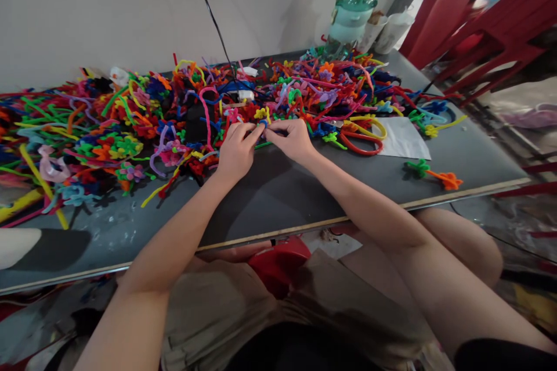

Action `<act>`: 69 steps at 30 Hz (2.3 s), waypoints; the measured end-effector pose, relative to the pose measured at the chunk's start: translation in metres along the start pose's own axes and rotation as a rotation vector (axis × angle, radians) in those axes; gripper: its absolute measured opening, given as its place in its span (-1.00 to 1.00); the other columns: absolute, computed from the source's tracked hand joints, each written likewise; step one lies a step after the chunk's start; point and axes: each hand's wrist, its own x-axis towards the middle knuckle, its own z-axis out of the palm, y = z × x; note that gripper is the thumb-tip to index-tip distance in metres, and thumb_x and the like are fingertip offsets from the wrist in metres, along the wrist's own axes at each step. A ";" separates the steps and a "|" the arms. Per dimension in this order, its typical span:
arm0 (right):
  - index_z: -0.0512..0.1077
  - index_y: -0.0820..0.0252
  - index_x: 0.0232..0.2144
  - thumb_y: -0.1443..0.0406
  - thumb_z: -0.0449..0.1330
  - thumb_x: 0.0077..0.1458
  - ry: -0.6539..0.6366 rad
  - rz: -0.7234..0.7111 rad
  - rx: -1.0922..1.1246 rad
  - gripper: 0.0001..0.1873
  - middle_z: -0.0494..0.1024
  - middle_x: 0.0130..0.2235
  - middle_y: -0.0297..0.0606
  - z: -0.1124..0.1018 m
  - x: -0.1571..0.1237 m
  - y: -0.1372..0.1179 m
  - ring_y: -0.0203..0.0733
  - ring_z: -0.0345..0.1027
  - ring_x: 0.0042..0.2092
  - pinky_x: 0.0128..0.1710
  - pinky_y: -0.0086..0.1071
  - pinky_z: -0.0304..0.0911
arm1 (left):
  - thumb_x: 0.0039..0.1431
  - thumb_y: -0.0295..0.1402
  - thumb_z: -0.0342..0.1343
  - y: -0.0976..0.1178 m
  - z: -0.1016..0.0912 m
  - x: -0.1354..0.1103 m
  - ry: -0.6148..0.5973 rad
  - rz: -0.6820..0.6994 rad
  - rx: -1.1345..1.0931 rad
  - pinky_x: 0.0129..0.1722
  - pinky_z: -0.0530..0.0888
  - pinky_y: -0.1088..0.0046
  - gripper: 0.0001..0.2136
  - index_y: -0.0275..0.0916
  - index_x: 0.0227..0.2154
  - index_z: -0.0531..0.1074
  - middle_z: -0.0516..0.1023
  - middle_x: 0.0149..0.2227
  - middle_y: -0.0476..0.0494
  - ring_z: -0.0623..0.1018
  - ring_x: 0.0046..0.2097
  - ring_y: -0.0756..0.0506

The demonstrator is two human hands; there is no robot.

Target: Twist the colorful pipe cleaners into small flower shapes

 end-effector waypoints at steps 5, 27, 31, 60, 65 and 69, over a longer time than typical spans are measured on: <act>0.40 0.22 -0.61 0.23 0.27 -0.08 -0.157 0.224 0.306 -0.79 0.14 -0.71 -0.53 -0.009 0.007 0.005 -0.47 -0.11 -0.64 -0.64 -0.48 -0.17 | 0.37 -0.31 -0.08 0.007 -0.006 0.000 0.087 -0.051 -0.103 -0.01 0.46 0.27 -0.73 -0.22 -0.04 0.47 0.56 -0.12 -0.24 0.51 -0.05 -0.12; 0.52 0.30 -0.45 0.24 0.32 -0.04 -0.492 0.317 0.245 -0.81 0.23 -0.73 -0.53 -0.023 0.010 0.013 -0.50 -0.11 -0.69 -0.72 -0.50 -0.22 | 0.35 -0.31 -0.04 -0.016 -0.017 0.000 -0.100 0.210 0.040 -0.09 0.50 0.35 -0.76 -0.16 -0.18 0.54 0.62 -0.26 -0.13 0.55 -0.12 -0.10; 0.52 0.30 -0.44 0.24 0.31 -0.02 -0.486 0.334 0.257 -0.81 0.18 -0.75 -0.56 -0.023 0.009 0.011 -0.50 -0.13 -0.70 -0.72 -0.50 -0.23 | 0.36 -0.33 -0.05 -0.016 -0.014 0.000 -0.071 0.184 -0.003 -0.07 0.50 0.33 -0.76 -0.19 -0.14 0.54 0.62 -0.24 -0.16 0.55 -0.11 -0.10; 0.62 0.14 -0.35 0.24 0.01 0.24 -0.301 -0.290 -0.826 -0.63 0.56 -0.48 -0.28 -0.014 -0.006 -0.013 -0.29 0.32 -0.44 -0.44 -0.39 -0.05 | 0.20 -0.31 0.01 0.006 -0.012 0.011 -0.242 -0.500 -0.448 -0.55 0.27 0.48 -0.75 -0.26 -0.56 0.38 0.34 -0.64 -0.02 0.33 -0.58 0.02; 0.61 0.19 -0.45 0.25 0.08 0.17 -0.289 -0.217 -0.608 -0.68 0.45 -0.59 -0.35 -0.019 0.002 -0.001 -0.37 0.20 -0.51 -0.46 -0.42 0.01 | 0.29 -0.24 -0.05 0.003 -0.010 0.009 -0.218 -0.408 -0.360 -0.44 0.40 0.43 -0.71 -0.29 -0.40 0.49 0.51 -0.50 -0.14 0.47 -0.46 -0.04; 0.62 0.26 -0.46 0.21 0.18 0.06 -0.359 -0.065 -0.293 -0.73 0.46 -0.57 -0.35 -0.031 0.012 0.013 -0.40 0.13 -0.53 -0.51 -0.44 0.06 | 0.36 -0.24 -0.09 -0.001 -0.012 0.004 -0.215 0.004 0.019 -0.26 0.44 0.35 -0.67 -0.32 -0.15 0.53 0.62 -0.25 -0.28 0.56 -0.17 -0.16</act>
